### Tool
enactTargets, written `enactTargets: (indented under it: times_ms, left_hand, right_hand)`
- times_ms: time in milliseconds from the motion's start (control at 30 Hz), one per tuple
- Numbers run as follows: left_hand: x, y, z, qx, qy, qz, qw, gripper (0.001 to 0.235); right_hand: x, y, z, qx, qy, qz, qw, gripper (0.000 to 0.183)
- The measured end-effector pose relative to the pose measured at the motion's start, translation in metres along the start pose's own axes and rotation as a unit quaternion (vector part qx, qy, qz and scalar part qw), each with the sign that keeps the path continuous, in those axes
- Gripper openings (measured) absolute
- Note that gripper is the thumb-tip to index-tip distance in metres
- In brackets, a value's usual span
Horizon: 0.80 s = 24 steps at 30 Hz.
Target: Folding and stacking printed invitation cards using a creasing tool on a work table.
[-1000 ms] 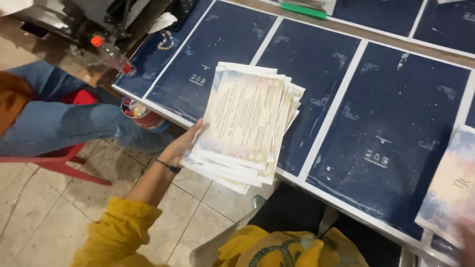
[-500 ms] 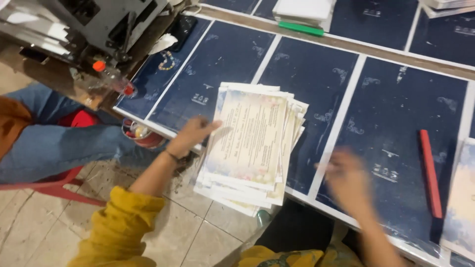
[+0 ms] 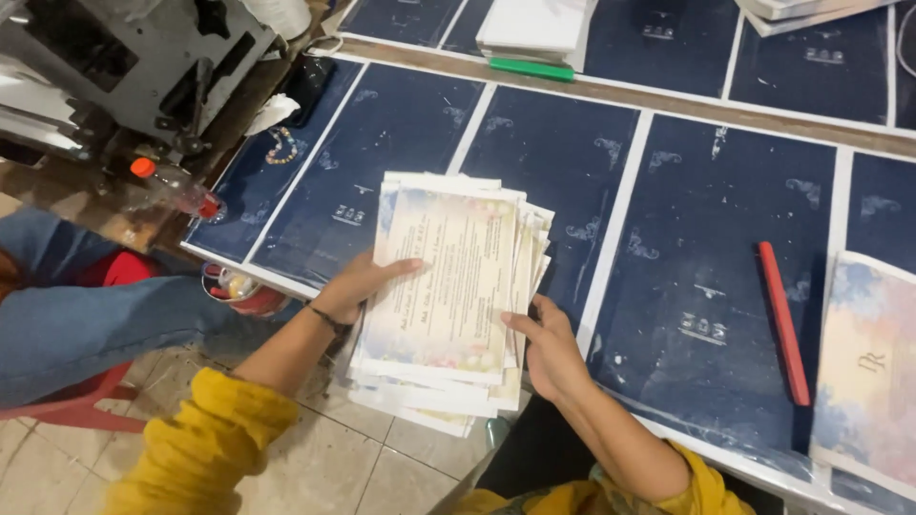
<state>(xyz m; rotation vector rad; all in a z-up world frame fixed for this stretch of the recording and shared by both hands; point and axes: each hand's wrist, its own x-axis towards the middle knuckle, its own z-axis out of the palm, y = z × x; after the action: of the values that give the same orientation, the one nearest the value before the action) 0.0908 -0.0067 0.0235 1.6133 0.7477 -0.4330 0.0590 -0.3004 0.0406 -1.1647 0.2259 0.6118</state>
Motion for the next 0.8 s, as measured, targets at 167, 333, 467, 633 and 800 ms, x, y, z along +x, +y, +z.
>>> enactTargets:
  times_ms: [167, 333, 467, 633, 800]
  left_hand:
    - [-0.063, 0.035, 0.032, 0.059, 0.080, 0.189, 0.977, 0.085]
    - [-0.131, 0.100, 0.060, 0.282, 0.108, 0.327, 0.895, 0.097]
    - [-0.225, 0.186, 0.105, 0.545, 0.061, 0.300, 0.780, 0.107]
    - [-0.220, 0.200, 0.162, 0.647, 0.001, 0.438, 0.624, 0.098]
    - [-0.124, 0.150, 0.203, 0.652, -0.027, 0.476, 0.590, 0.139]
  right_hand:
    - [-0.002, 0.008, -0.007, 0.091, 0.026, -0.020, 0.995, 0.070]
    - [-0.027, -0.001, -0.004, 0.131, 0.021, -0.117, 0.984, 0.075]
    - [-0.043, -0.009, -0.014, 0.197, -0.066, -0.281, 0.937, 0.067]
    - [-0.034, -0.014, -0.080, -0.026, -0.101, -0.130, 0.986, 0.065]
    - [-0.106, -0.053, -0.122, -0.564, -0.284, -0.086, 0.771, 0.061]
